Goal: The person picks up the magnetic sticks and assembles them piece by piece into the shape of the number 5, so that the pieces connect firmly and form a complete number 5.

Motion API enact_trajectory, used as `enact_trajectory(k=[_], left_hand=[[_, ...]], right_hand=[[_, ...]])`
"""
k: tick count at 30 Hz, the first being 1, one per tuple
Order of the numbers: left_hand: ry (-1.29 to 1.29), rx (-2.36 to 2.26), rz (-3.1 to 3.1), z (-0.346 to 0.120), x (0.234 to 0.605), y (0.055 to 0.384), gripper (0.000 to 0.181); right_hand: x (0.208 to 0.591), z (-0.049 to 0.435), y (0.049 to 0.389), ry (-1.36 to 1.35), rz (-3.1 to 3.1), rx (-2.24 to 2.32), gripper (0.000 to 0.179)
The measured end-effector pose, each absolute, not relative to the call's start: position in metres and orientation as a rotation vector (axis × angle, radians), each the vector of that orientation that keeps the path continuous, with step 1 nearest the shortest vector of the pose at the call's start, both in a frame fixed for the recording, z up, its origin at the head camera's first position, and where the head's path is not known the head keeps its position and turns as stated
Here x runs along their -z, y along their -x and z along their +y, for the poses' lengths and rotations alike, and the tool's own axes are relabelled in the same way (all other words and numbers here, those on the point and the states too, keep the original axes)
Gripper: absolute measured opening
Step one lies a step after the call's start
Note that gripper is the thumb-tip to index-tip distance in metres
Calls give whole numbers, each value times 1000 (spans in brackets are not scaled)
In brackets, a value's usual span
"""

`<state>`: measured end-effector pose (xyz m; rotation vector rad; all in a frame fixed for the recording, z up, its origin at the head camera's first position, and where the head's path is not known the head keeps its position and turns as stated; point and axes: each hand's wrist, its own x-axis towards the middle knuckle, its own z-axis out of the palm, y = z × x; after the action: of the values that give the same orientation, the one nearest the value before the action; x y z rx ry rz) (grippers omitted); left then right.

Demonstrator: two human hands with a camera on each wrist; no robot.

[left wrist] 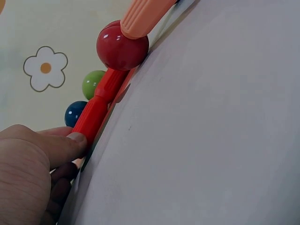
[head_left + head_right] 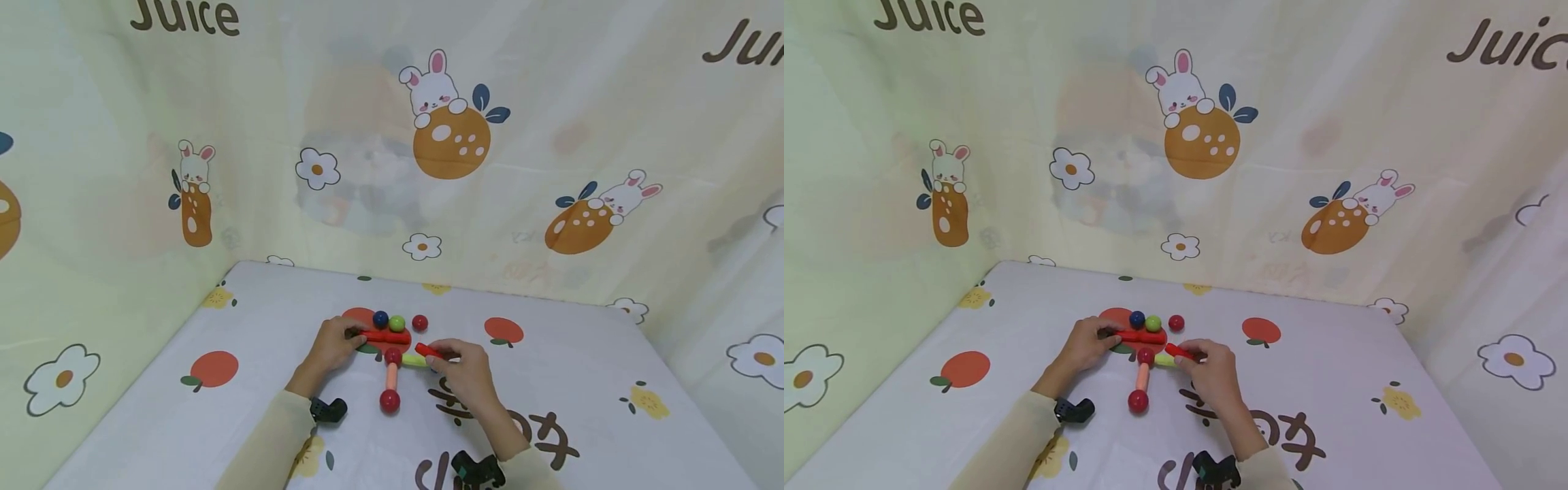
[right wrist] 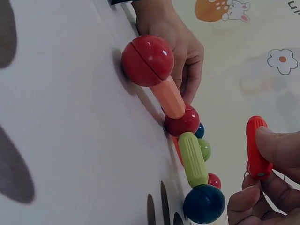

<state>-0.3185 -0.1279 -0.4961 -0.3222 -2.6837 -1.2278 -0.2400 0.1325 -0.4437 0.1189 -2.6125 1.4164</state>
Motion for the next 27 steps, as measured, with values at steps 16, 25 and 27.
enact_trajectory(k=[16, 25, 27], left_hand=[[309, 1235, -2694, -129, 496, 318, 20], [319, 1234, -2680, -129, 493, 315, 20], [324, 1236, -2681, -128, 493, 315, 20]], right_hand=[[451, 134, 224, -215, -2660, -1623, 16], [464, 130, 214, -327, -2699, -1649, 21], [465, 131, 212, -340, -2700, -1636, 21]])
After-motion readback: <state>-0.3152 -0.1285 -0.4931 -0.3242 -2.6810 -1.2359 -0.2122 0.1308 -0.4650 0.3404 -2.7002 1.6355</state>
